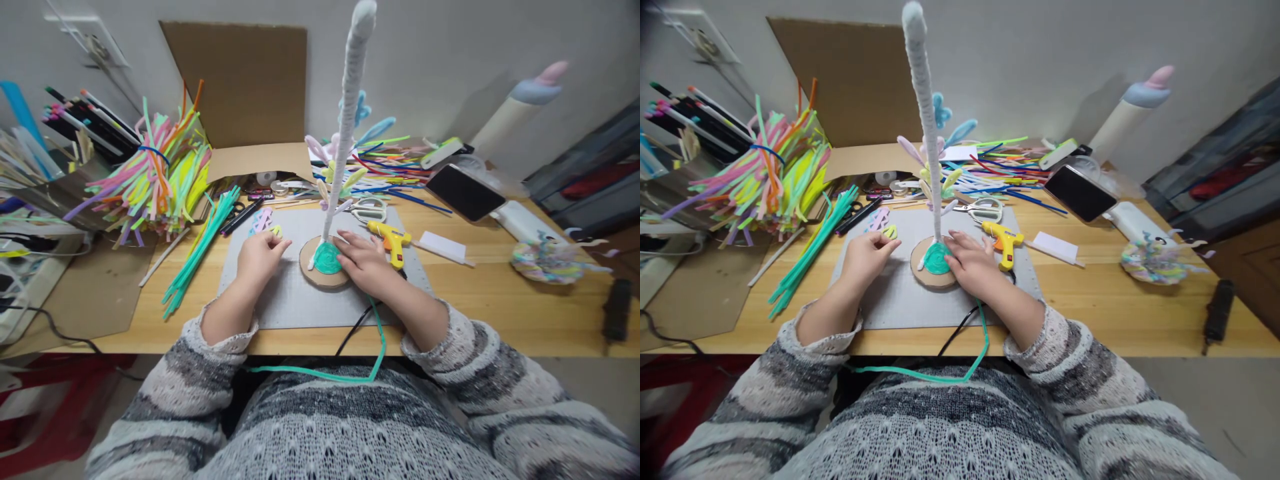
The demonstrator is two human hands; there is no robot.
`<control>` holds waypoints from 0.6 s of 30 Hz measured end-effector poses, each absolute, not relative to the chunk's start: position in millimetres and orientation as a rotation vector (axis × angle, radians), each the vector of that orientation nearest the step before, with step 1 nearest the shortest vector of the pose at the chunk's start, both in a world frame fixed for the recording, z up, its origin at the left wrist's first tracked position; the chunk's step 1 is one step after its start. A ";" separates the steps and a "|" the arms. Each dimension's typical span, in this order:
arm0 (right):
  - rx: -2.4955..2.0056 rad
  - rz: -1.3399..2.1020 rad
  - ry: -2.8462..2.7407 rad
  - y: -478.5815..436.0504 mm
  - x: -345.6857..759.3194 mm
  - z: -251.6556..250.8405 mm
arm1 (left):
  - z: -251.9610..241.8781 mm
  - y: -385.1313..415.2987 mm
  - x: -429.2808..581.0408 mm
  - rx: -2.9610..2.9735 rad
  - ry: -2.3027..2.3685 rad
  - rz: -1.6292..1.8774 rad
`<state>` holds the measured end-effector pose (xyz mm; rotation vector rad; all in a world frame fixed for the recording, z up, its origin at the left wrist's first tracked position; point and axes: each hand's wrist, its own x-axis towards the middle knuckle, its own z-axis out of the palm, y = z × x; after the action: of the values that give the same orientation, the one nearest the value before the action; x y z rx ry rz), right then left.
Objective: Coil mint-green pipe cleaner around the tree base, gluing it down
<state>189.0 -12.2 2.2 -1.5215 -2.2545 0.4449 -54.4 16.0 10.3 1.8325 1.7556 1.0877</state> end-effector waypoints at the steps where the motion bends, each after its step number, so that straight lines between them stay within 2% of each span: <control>1: -1.527 0.428 -2.292 -13.5 188.0 2.7 | 10.3 16.4 -55.4 1.856 1.801 1.082; 3: -1.543 0.392 -2.360 -15.7 185.9 2.9 | 9.7 17.3 -56.0 1.963 1.822 1.074; 7: -1.588 0.254 -2.444 -18.0 182.6 0.5 | 9.3 12.7 -47.2 2.309 1.568 1.028; 14: -1.631 -0.086 -2.469 -24.5 177.3 -3.6 | 10.4 -15.8 -16.5 2.722 1.456 0.417; 18: -1.642 -0.121 -2.471 -26.9 174.8 -1.6 | 4.0 -21.1 -11.1 2.851 1.464 0.311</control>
<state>174.8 -26.9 -1.6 -1.6420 -2.4714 -0.1207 -11.1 -21.1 4.0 2.8510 1.4636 0.3107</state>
